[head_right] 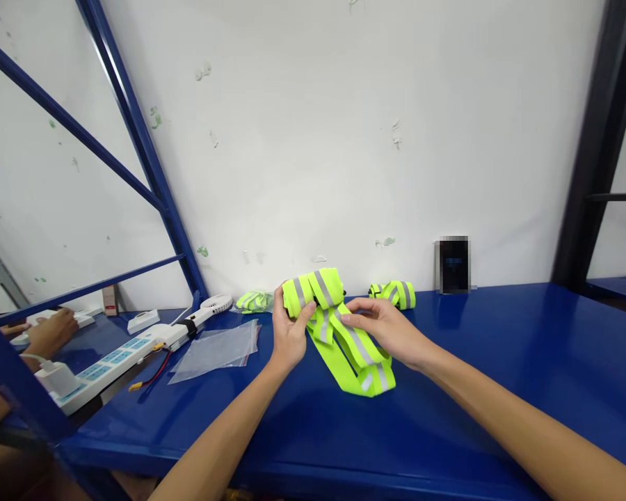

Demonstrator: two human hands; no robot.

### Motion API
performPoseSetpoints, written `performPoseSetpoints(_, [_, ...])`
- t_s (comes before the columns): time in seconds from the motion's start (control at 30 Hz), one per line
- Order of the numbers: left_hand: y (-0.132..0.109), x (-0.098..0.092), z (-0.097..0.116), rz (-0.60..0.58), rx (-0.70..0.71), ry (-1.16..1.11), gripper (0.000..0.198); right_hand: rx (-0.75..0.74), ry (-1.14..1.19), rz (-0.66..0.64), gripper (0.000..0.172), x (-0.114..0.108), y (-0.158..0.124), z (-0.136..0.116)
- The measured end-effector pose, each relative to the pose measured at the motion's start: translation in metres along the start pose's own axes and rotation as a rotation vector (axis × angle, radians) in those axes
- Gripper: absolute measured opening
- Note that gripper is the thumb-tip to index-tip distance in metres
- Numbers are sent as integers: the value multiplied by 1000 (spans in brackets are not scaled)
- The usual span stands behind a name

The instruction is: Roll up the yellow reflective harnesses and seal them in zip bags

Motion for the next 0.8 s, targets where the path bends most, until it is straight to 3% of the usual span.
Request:
performPoseSetpoints(0.17, [7, 16, 9, -59, -34, -73, 42, -150, -145, 120, 29, 1, 4, -3])
performPoseSetpoints(0.27, [6, 26, 9, -76, -79, -121, 41, -112, -117, 190, 33, 1, 4, 3])
performPoseSetpoints(0.4, [3, 32, 3, -76, -103, -186, 40, -27, 130, 367, 37, -7, 2, 13])
performPoseSetpoints(0.5, [3, 31, -9, -133, -150, -230, 43, 23, 266, 322, 52, -7, 4, 19])
performPoseSetpoints(0.6, [5, 30, -25, -232, -228, -233, 44, 18, 250, 264, 56, -7, 4, 21])
performPoseSetpoints(0.73, [9, 27, -38, -252, -276, -268, 49, 5, 263, 283, 88, -8, 1, 22])
performPoseSetpoints(0.8, [10, 26, -39, -237, -264, -262, 51, 84, 363, 187, 84, -2, 0, 24])
Point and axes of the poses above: each hand's wrist, its own y-axis towards the middle knuckle, its own x-axis out of the palm, z = x × y, the point moved 5 cm from there along y, towards the middle knuckle, and after that the axes turned 2 degrees about -x, right-handed, at the moved point
